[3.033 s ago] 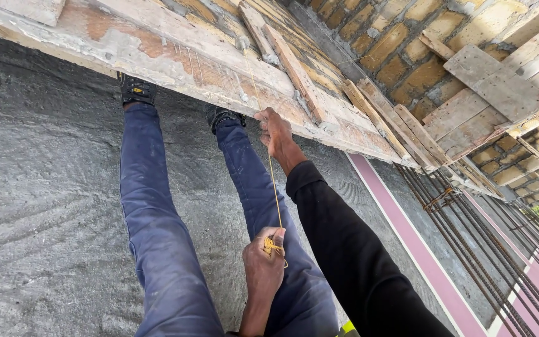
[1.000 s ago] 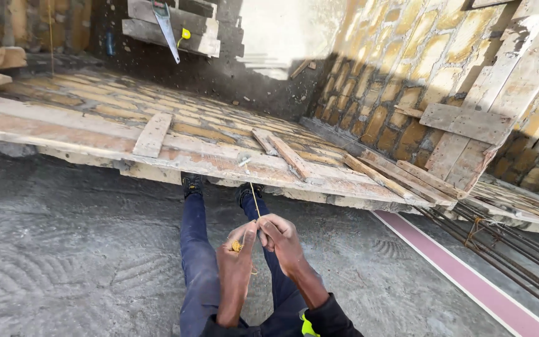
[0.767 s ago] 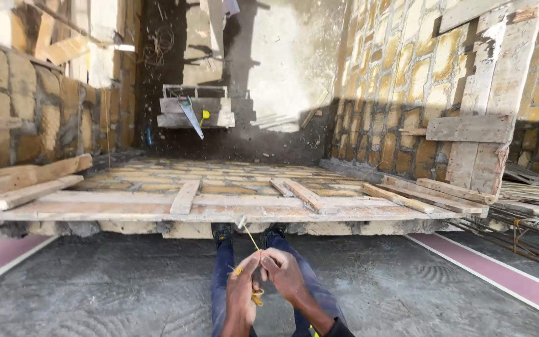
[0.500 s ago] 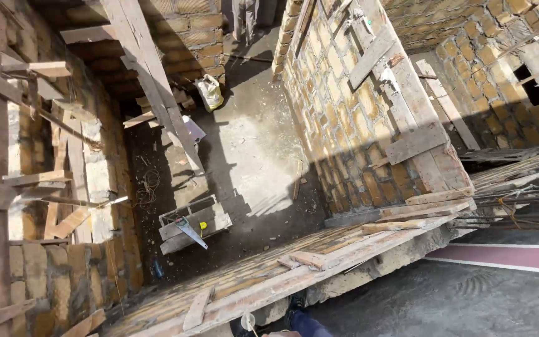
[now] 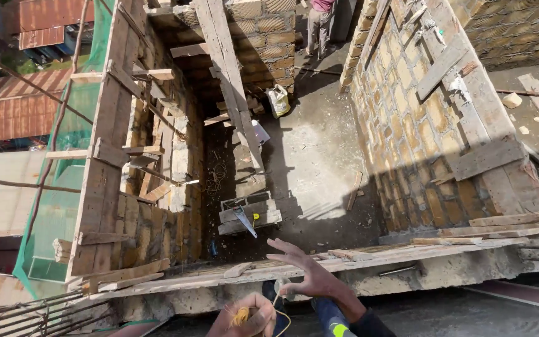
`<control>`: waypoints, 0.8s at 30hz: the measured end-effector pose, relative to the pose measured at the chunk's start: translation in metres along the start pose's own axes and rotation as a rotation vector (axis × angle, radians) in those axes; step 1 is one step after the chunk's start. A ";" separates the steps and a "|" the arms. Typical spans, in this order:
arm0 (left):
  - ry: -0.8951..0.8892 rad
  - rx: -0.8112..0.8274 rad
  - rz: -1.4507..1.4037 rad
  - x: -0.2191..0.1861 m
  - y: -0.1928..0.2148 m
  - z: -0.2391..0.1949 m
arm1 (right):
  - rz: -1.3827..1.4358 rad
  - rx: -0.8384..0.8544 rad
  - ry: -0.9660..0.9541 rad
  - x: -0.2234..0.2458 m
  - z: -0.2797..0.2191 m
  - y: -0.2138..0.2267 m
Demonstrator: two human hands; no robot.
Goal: The person repeatedly ties a small stone to a yellow string and lowers it as a plumb line to check vertical alignment on a brick wall. The person adjusts the knot and repositions the line multiple times while standing on a concrete floor at a construction site.
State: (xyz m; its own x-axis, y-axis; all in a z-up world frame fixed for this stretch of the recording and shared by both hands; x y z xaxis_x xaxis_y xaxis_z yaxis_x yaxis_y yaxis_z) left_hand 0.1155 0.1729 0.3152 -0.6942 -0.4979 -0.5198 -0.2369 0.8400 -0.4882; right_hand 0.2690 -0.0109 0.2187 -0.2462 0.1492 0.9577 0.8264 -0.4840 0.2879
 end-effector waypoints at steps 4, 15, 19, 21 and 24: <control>-0.075 -0.088 -0.022 -0.092 -0.063 -0.075 | 0.316 0.100 0.316 0.067 0.010 -0.004; -0.472 -0.100 -0.152 -0.109 -0.050 -0.097 | 0.898 0.024 0.019 0.033 -0.019 -0.074; -0.533 -0.085 -0.175 -0.108 -0.055 -0.102 | 0.790 -0.085 -0.092 -0.022 -0.030 -0.052; -0.477 -0.095 -0.161 -0.105 -0.052 -0.096 | 0.722 -0.147 -0.166 -0.064 -0.035 -0.022; -0.380 -0.054 -0.044 -0.090 -0.046 -0.089 | 0.526 -0.354 -0.175 -0.034 -0.052 0.035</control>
State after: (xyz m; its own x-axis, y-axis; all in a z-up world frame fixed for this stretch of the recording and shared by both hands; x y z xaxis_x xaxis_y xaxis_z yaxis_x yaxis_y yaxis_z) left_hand 0.1284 0.1980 0.4466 -0.3834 -0.5694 -0.7271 -0.3032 0.8213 -0.4833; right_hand 0.2797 -0.0772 0.1966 0.2558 -0.0614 0.9648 0.5897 -0.7809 -0.2061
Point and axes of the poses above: each hand's wrist, its own z-axis towards the middle knuckle, its own y-axis out of the back of the hand, x = y × z, the point moved 6 cm from there along z, towards the middle knuckle, and after that the axes turned 5 degrees about -z, right-handed, at the moved point
